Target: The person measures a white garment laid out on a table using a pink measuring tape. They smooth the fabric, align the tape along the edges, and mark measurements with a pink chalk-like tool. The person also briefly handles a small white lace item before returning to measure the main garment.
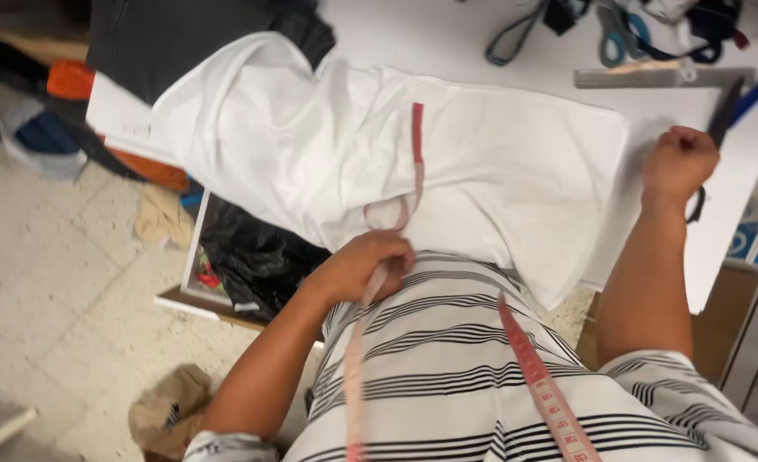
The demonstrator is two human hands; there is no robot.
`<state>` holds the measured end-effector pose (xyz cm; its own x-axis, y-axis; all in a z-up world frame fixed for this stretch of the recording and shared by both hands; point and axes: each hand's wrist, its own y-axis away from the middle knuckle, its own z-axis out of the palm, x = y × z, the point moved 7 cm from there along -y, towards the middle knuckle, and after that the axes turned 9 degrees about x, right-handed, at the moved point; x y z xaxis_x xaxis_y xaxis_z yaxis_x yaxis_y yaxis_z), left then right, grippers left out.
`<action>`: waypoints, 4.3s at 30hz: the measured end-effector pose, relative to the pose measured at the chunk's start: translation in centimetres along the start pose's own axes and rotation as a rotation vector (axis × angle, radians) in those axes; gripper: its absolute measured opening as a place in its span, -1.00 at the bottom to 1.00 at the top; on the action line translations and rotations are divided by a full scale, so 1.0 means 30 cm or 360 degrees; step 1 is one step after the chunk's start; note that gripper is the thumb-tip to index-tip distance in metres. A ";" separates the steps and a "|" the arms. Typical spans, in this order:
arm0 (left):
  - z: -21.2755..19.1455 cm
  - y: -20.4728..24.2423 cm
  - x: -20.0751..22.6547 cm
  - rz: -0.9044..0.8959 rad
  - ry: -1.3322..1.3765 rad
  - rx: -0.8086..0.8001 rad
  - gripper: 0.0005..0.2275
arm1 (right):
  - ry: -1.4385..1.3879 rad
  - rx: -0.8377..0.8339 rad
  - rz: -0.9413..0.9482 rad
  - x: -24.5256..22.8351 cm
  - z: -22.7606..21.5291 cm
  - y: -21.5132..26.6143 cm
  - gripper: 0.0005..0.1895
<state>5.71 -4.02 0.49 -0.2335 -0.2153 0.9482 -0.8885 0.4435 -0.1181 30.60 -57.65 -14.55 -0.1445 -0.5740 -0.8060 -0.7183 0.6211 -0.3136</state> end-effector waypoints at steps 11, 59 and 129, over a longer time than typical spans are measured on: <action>0.253 1.092 -1.033 -0.1743 -0.0241 0.0597 -0.70 | 0.0209 0.0147 -0.0716 -0.146 -0.075 0.158 -0.62; 0.921 1.084 0.031 -0.1555 -0.0476 0.1197 -0.54 | 0.0534 -0.2793 -0.0761 -0.239 -0.770 1.264 -0.71; 0.170 -1.046 -0.415 -0.0313 -0.0982 0.0320 -0.78 | 0.0064 -0.0623 -0.0766 -0.207 0.120 0.007 -0.84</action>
<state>34.49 -19.69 -9.10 -0.1895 -0.7591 0.6228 -0.9798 0.1876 -0.0695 33.79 -52.03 -11.42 0.2374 -0.7654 -0.5982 -0.9045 0.0503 -0.4234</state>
